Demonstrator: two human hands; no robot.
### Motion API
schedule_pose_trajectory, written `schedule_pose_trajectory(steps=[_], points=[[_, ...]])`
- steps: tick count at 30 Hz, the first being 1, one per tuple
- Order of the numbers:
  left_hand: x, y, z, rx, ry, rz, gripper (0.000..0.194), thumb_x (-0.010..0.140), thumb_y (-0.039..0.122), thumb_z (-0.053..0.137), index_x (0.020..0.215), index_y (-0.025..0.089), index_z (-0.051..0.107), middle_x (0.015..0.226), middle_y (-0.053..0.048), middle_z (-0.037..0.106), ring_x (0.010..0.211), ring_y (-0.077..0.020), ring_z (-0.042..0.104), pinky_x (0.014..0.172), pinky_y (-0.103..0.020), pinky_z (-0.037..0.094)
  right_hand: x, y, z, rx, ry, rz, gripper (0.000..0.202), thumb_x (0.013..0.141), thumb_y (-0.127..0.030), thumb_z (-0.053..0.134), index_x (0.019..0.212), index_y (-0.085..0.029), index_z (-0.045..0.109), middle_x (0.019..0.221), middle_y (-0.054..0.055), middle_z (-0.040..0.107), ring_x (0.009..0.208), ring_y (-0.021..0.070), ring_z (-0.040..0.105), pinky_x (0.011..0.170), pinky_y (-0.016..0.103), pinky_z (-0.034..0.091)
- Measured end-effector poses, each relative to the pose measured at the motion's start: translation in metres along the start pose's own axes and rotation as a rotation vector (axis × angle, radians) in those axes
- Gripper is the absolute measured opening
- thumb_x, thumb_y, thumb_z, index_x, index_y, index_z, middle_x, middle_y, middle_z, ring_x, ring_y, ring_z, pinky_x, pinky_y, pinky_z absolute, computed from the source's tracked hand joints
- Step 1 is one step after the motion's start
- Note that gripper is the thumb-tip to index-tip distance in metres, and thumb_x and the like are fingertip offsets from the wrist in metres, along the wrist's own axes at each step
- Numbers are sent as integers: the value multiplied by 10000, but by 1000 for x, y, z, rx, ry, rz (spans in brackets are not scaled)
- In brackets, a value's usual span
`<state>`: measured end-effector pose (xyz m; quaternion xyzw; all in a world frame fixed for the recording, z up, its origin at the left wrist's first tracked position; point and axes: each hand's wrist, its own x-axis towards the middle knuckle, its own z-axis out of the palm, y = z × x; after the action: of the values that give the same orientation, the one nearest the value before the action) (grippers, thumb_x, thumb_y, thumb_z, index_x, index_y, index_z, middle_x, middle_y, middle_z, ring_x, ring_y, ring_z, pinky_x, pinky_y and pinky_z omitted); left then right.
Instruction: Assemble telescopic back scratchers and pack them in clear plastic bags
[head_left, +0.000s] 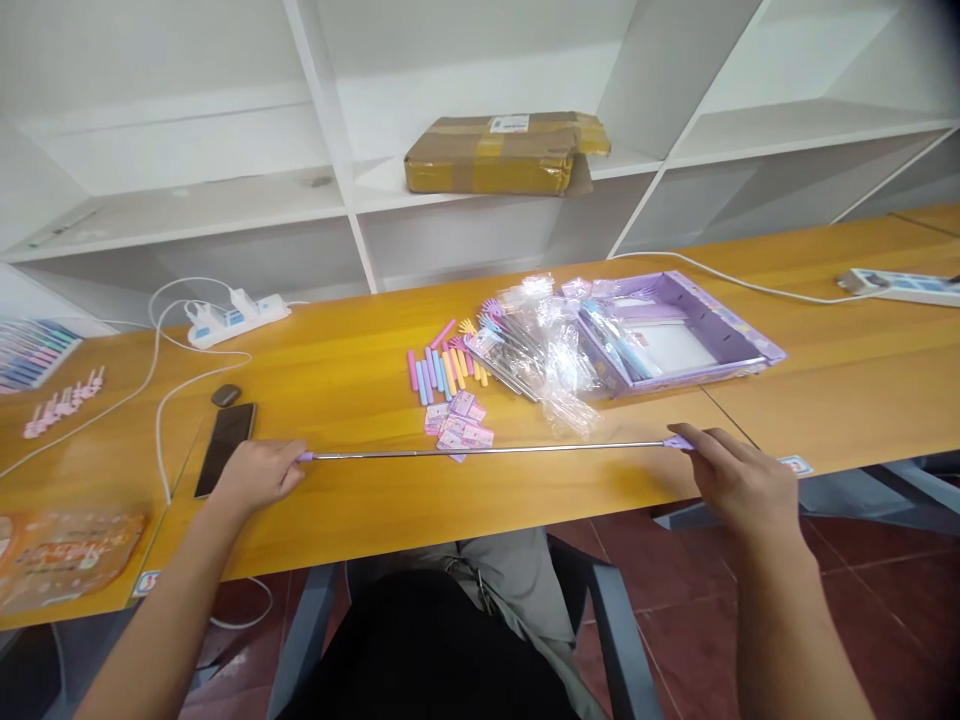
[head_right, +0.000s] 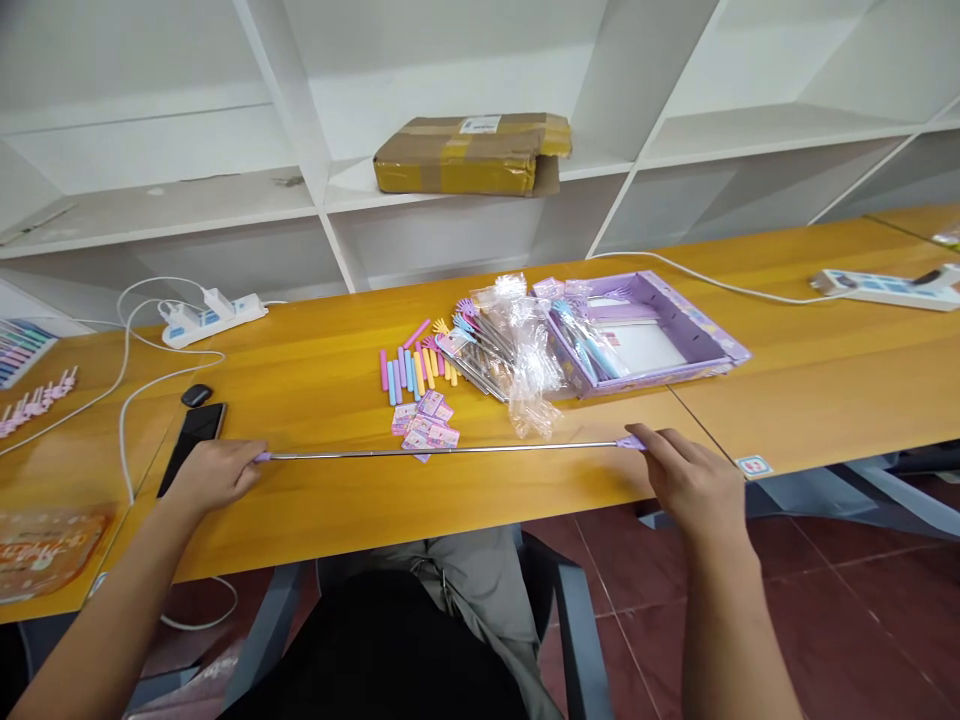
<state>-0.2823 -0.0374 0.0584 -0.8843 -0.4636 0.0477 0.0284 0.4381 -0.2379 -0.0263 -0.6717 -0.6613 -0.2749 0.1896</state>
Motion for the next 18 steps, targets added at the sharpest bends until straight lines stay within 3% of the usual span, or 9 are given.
schedule_pose_trajectory(steps=[6,12,18], points=[[-1,17,9,-39,14,-2,346,965,339,445,940,232,773,865,-102,852,799,-276,792,674,-346,443,-10,-13,1,80,-42,46,296,1128,-203,575,1326,-248,790,1061,82,870,694,179,708,608,323,437],[-1,14,8,7,8,22,352,983,307,436,949,225,777,859,-102,849,805,-278,799,680,-347,449,-18,-12,4,186,-126,147,377,1092,-244,535,1386,-256,771,1156,90,869,793,231,778,620,313,465],[-1,21,13,-22,18,26,324,981,290,467,976,220,783,906,-113,859,838,-295,814,699,-347,495,-20,-17,5,248,-196,389,410,1038,-266,511,1350,-233,775,1038,88,865,816,263,797,675,332,497]])
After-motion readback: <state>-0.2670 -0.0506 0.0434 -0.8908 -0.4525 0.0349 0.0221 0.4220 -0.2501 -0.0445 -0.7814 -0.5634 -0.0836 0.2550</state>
